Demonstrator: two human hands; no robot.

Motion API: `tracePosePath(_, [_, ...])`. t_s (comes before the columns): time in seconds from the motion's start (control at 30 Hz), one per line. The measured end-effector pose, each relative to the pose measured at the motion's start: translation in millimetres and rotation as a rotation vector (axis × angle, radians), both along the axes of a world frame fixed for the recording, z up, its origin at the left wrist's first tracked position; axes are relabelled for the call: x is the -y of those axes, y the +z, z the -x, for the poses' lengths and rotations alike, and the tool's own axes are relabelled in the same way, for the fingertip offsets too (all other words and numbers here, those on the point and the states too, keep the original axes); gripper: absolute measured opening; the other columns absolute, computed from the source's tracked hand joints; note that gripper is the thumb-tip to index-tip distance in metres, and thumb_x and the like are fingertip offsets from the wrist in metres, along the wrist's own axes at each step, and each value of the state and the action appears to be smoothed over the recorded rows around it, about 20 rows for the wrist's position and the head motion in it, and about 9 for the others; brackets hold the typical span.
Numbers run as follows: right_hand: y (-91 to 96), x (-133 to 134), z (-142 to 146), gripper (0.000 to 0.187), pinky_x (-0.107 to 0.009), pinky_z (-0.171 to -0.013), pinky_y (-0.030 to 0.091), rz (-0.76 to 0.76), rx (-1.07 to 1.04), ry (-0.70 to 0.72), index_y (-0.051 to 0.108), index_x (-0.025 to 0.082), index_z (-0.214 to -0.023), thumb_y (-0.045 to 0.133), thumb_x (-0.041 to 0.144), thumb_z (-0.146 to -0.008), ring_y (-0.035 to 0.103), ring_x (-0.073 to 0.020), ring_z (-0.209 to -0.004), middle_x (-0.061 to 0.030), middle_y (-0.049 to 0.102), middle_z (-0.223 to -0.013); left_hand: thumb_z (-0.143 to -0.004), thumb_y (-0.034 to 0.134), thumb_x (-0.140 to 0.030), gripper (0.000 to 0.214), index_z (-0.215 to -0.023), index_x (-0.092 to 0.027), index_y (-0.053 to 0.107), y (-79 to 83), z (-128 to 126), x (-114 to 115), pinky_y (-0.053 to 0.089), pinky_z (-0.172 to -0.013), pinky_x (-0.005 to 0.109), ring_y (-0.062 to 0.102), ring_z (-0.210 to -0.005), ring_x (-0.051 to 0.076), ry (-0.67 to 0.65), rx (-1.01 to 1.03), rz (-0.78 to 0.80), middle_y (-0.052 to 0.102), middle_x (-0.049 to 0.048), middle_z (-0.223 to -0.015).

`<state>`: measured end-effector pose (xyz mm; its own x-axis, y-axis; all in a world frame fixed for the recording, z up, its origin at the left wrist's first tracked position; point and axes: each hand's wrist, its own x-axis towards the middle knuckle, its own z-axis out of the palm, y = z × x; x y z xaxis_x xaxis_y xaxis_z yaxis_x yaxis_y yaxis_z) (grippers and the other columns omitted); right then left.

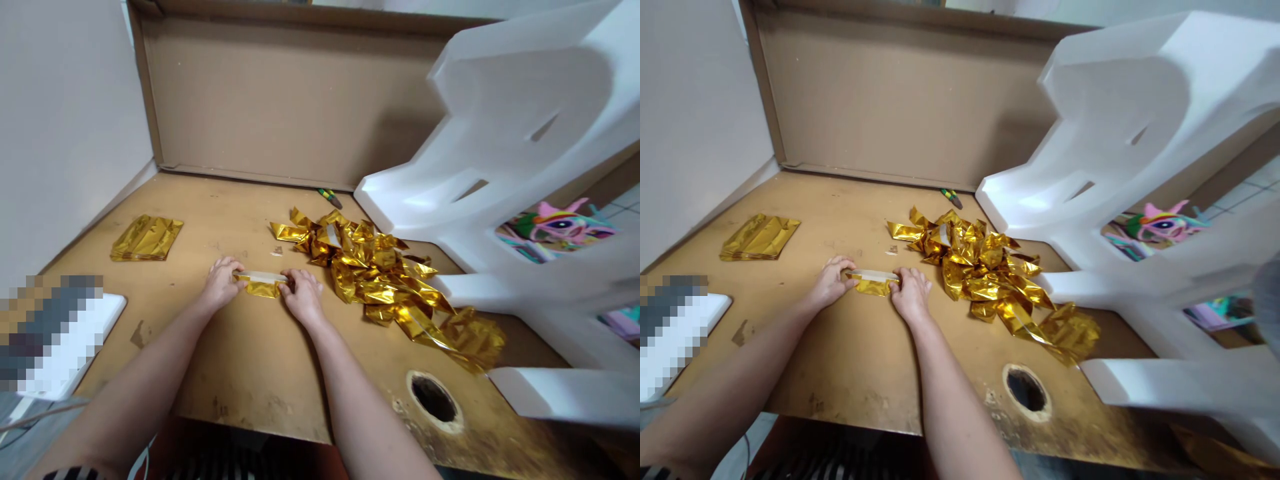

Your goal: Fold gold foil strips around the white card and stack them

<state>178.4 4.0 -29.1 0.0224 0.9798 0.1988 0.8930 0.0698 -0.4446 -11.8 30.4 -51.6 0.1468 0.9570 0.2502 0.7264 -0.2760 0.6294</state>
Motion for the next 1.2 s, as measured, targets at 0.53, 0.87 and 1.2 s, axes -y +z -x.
tracePosePath(0.53, [0.4, 5.1, -0.8, 0.023, -0.032, -0.074, 0.032, -0.081, 0.118, 0.079, 0.068, 0.021, -0.090, 0.047, 0.013, -0.082, 0.050, -0.0220, -0.088, -0.0073, 0.061, -0.086, -0.067, 0.062, -0.008, 0.017, -0.077, -0.021, 0.065, 0.7, -0.6, 4.3, 0.041, -0.091, 0.038, 0.053, -0.098, 0.021, -0.055, -0.005, -0.076, 0.060, 0.0020, -0.095])
tracePosePath(0.87, [7.2, 23.1, 8.5, 0.028, -0.031, -0.076, 0.030, -0.120, 0.279, 0.314, 0.065, 0.019, -0.101, 0.041, 0.013, -0.087, 0.046, -0.0211, -0.088, -0.0088, 0.060, -0.095, -0.079, 0.045, -0.007, 0.025, -0.083, -0.019, 0.066, 4.9, -6.0, 12.1, 0.044, -0.088, 0.035, 0.053, -0.097, 0.021, -0.256, -0.222, -0.187, 0.061, 0.0064, -0.100])
tracePosePath(1.2, [3.0, 28.5, 20.5, 0.030, -0.030, -0.079, 0.033, -0.054, 0.315, 0.345, 0.058, 0.012, -0.111, 0.038, 0.015, -0.088, 0.046, -0.0221, -0.094, -0.0126, 0.058, -0.107, -0.086, 0.040, -0.016, 0.025, -0.107, -0.015, 0.055, 8.7, -23.9, 30.3, 0.042, -0.092, 0.038, 0.052, -0.099, 0.021, -0.439, -0.346, -0.222, 0.060, 0.0089, -0.105])
